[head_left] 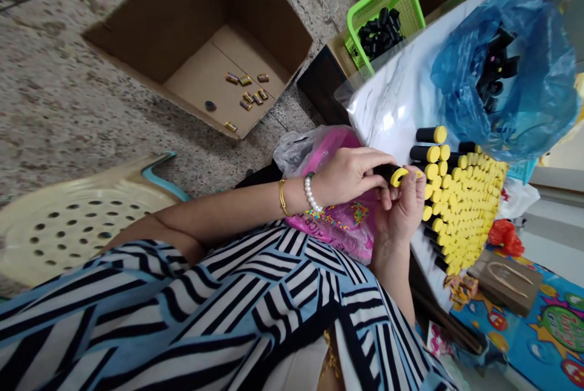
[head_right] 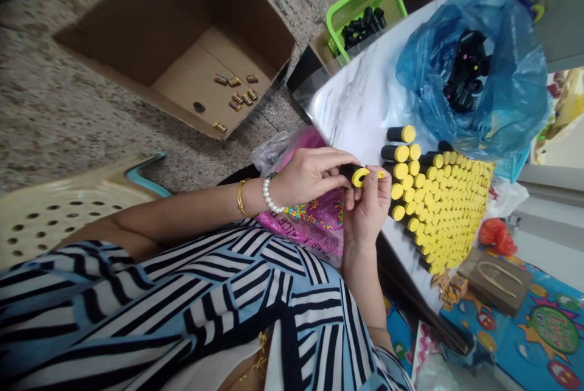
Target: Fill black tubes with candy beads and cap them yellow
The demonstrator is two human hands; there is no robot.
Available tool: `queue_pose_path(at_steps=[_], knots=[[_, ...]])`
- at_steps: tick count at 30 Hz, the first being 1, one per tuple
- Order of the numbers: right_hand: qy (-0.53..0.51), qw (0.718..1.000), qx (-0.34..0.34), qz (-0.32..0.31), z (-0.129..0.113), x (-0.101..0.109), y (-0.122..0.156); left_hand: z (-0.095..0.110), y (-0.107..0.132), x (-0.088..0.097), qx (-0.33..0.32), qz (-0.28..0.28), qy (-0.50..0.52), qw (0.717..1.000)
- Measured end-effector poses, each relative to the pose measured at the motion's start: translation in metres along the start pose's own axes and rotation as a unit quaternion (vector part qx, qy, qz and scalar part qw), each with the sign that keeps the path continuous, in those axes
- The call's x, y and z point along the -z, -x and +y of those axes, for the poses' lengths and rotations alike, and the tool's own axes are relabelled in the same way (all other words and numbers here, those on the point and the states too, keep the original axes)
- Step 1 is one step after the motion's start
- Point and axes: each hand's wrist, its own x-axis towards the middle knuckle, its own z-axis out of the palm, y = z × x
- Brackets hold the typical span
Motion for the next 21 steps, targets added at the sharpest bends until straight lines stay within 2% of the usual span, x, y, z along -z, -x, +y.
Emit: queue_pose_path(at_steps=[4,7,15,21], knots=[[0.008,1.0,0.019,0.011,0.003,-0.002,0.005,0.006,0.004,-0.002,-0.047,0.048,-0.026,0.997],[0.041,0.999,0.01,0.016,0.004,-0.001,0.004,0.004,0.003,-0.003,-0.064,0.05,-0.033,0.996],[0.048,0.999,0.0,0.012,0.007,-0.005,-0.001,-0.008,-0.001,-0.001,-0.034,0.021,0.004,0.999],[0.074,0.997,0.009,0.03,0.006,-0.01,-0.001,-0.004,-0.004,0.007,0.01,-0.002,0.027,1.0]])
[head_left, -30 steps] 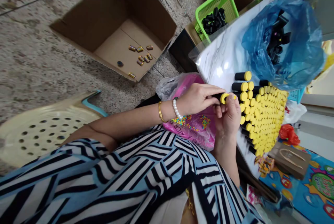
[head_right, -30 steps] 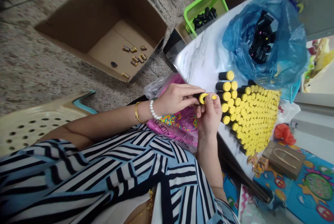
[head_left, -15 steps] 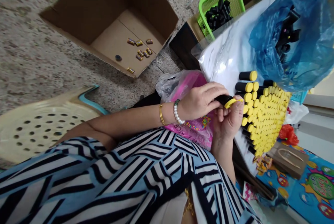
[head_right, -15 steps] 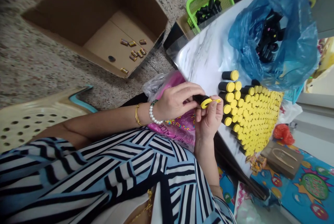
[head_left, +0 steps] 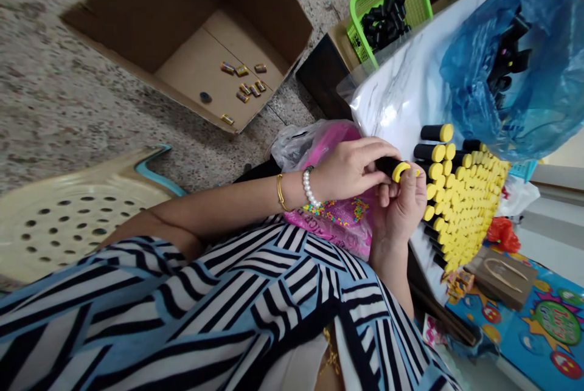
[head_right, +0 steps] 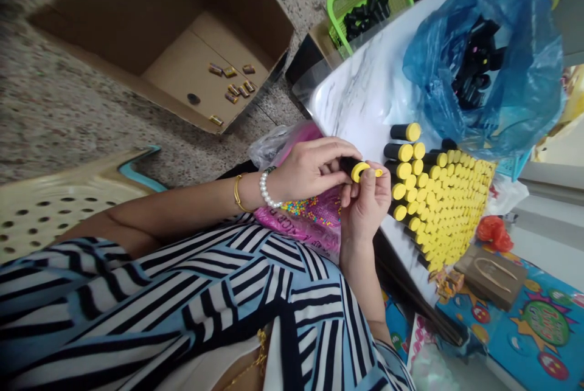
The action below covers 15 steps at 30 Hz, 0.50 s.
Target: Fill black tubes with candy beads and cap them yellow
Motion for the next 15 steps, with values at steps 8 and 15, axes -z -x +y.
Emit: queue_pose_path(at_steps=[8,15], knots=[[-0.008,1.0,-0.001,-0.024,-0.003,-0.005,-0.001,0.021,-0.013,-0.004,0.109,0.009,0.054,0.992],[-0.002,0.998,-0.053,-0.037,-0.006,0.0,-0.006,0.022,-0.021,-0.008,0.247,-0.036,0.25,0.936]])
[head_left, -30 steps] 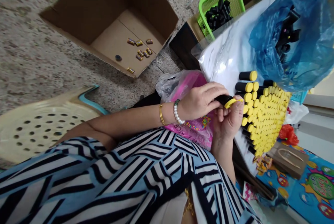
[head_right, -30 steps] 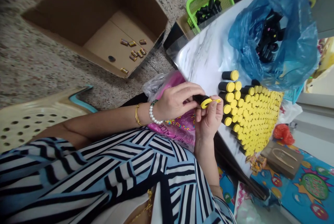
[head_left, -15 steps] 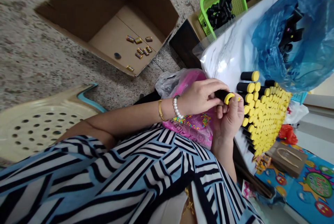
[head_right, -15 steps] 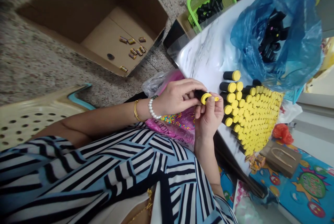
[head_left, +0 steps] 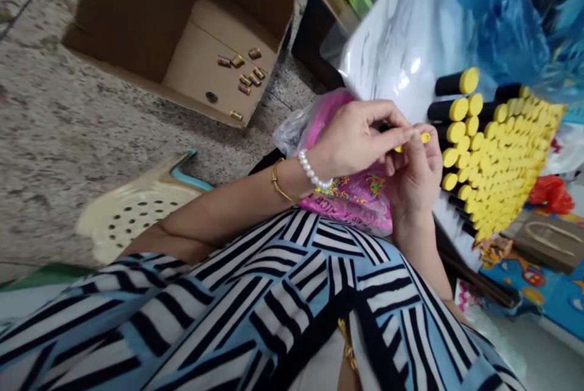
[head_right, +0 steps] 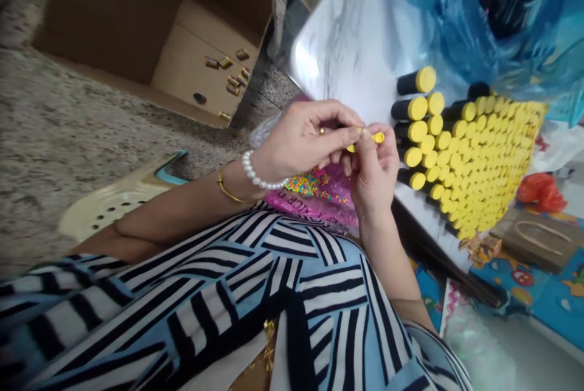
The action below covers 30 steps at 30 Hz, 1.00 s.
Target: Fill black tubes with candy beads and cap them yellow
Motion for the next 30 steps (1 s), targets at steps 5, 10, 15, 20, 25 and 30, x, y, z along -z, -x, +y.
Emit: queue_pose_path(at_steps=[5,10,15,20,25,30], knots=[[-0.06,0.998,0.006,-0.024,0.001,0.003,-0.003,0.004,-0.002,0.004,0.025,-0.021,-0.008,0.999],[-0.095,0.995,0.016,-0.038,0.004,0.006,-0.008,0.0,-0.002,0.007,0.039,-0.091,0.056,0.994],[-0.096,0.993,0.026,-0.057,0.011,0.012,-0.004,-0.015,0.005,0.008,-0.043,-0.042,-0.042,0.997],[-0.106,0.991,0.033,-0.07,0.012,0.013,-0.005,-0.012,0.007,0.013,-0.076,-0.042,-0.099,0.991],[-0.148,0.986,0.028,-0.069,0.009,0.013,-0.005,-0.008,0.008,0.013,-0.055,-0.047,-0.076,0.994],[-0.161,0.984,0.023,-0.074,0.01,0.014,-0.005,-0.013,0.006,0.01,-0.102,-0.02,-0.134,0.985]])
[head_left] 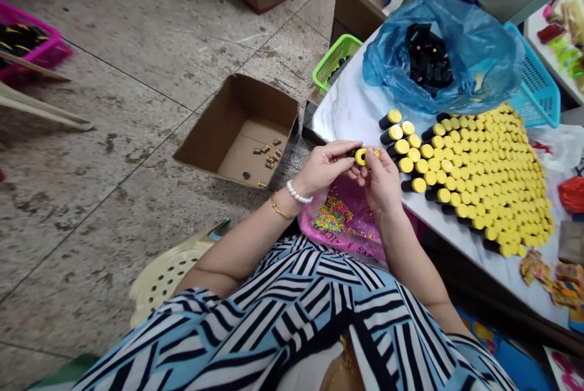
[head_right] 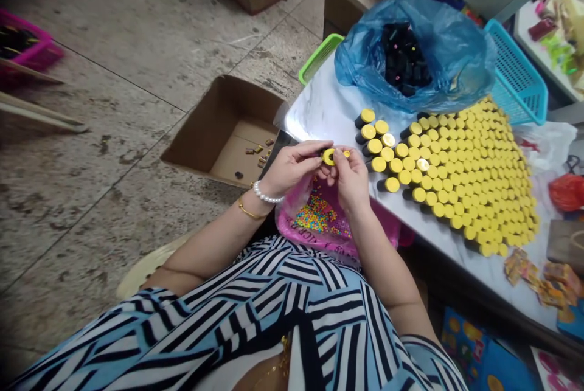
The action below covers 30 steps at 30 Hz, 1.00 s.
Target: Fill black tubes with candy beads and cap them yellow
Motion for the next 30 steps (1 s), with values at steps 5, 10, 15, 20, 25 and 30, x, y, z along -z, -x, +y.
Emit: queue_pose_path(at_steps=[5,10,15,20,25,30], knots=[[-0.007,1.0,-0.014,0.026,-0.004,0.0,0.002,0.002,0.004,-0.002,0.056,-0.017,0.037,0.998],[-0.03,0.997,0.012,0.064,-0.009,-0.002,0.01,0.001,0.011,0.003,-0.003,0.06,-0.069,0.996],[-0.026,0.999,0.009,0.042,-0.01,-0.008,0.018,0.003,0.01,0.007,-0.114,0.071,-0.196,0.971],[0.071,0.997,0.0,0.011,-0.023,-0.003,0.031,0.016,0.019,0.008,-0.161,0.083,-0.257,0.949],[0.255,0.964,0.072,0.002,-0.035,0.003,0.047,0.024,0.038,0.007,-0.227,0.051,-0.311,0.922],[0.413,0.9,0.134,-0.03,-0.039,0.004,0.065,0.02,0.055,0.001,-0.283,0.025,-0.344,0.895]])
